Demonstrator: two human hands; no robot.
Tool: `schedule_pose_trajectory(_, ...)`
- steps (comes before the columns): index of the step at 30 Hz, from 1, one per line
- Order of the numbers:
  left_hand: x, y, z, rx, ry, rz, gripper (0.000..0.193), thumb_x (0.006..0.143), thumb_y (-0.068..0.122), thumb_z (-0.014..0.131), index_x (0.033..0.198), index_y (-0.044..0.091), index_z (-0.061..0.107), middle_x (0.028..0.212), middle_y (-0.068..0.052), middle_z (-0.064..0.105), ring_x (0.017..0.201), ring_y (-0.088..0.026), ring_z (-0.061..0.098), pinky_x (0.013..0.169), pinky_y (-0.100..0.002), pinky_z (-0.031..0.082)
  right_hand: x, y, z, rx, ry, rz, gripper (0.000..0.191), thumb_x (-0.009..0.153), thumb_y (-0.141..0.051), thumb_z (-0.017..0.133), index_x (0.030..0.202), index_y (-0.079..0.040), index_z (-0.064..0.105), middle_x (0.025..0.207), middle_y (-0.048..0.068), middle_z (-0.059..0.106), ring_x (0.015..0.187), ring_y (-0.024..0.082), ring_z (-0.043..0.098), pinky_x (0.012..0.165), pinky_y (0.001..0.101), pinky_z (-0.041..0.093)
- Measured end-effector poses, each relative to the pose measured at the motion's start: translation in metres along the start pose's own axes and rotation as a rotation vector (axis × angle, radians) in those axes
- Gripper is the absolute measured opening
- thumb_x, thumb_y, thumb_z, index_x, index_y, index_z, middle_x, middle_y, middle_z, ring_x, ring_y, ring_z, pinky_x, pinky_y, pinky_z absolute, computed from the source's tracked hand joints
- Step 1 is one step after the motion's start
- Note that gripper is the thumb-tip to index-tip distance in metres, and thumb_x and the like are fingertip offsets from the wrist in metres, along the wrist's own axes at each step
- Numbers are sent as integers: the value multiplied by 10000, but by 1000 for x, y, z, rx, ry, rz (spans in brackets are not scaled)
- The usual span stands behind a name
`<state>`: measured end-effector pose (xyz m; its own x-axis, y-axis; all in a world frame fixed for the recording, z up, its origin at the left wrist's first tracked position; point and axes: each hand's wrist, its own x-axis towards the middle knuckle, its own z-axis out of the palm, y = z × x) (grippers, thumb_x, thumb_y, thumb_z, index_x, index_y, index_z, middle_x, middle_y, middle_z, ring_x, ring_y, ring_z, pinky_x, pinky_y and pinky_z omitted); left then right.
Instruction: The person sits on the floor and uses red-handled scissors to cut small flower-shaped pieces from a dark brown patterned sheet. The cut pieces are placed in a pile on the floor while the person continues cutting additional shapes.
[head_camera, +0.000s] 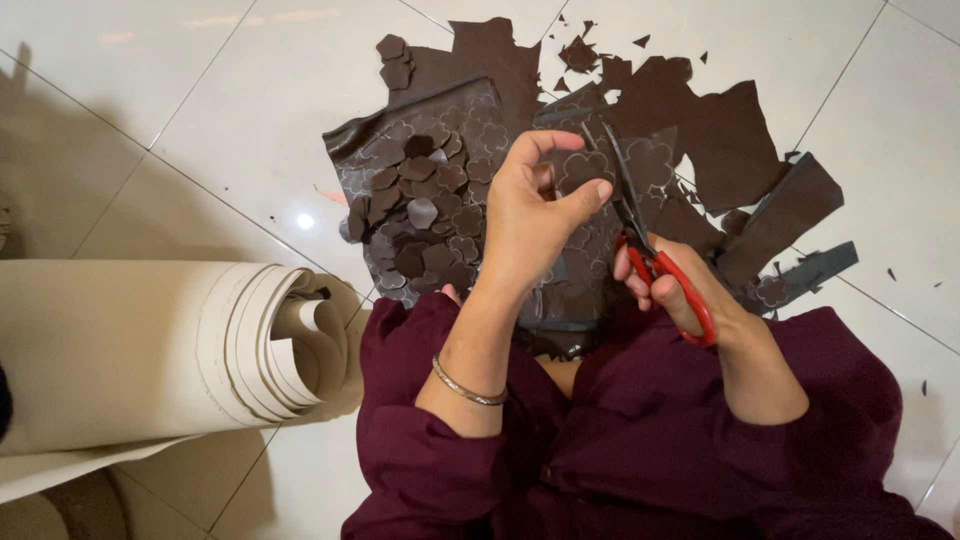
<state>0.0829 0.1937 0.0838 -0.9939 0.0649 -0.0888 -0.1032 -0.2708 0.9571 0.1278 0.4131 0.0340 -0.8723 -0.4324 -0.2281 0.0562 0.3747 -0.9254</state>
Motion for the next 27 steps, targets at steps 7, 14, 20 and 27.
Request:
schedule_pose_trajectory(7,-1,3,-4,17,16,0,441,838,4,783,1218,24,562,850,-10,716,703,-25,629,585,-178,485,1,2,5,52,30,12,982,610,-1032,374,853,-102,572,616,-42,478,527,80,511,501,243,490)
schedule_pose_trajectory(14,0,2,-5,62,28,22,445,838,14,805,1220,27,577,793,6,672,644,-16,540,544,-179,417,1,0,9,67,55,7,963,627,-1020,387,838,-97,560,608,-40,465,514,72,492,479,234,474)
schedule_pose_trajectory(20,1,1,-5,45,29,26,440,846,12,797,1229,29,582,777,13,659,636,-15,533,541,-183,409,3,0,15,105,87,31,954,632,-1006,416,845,-87,558,610,-33,468,509,72,482,471,232,469)
schedule_pose_trajectory(27,2,2,-6,-53,2,38,428,858,-12,773,1229,35,564,872,8,718,734,-13,619,618,-173,484,4,0,20,112,109,41,940,612,-1010,411,828,-106,552,588,-53,466,490,51,484,460,218,473)
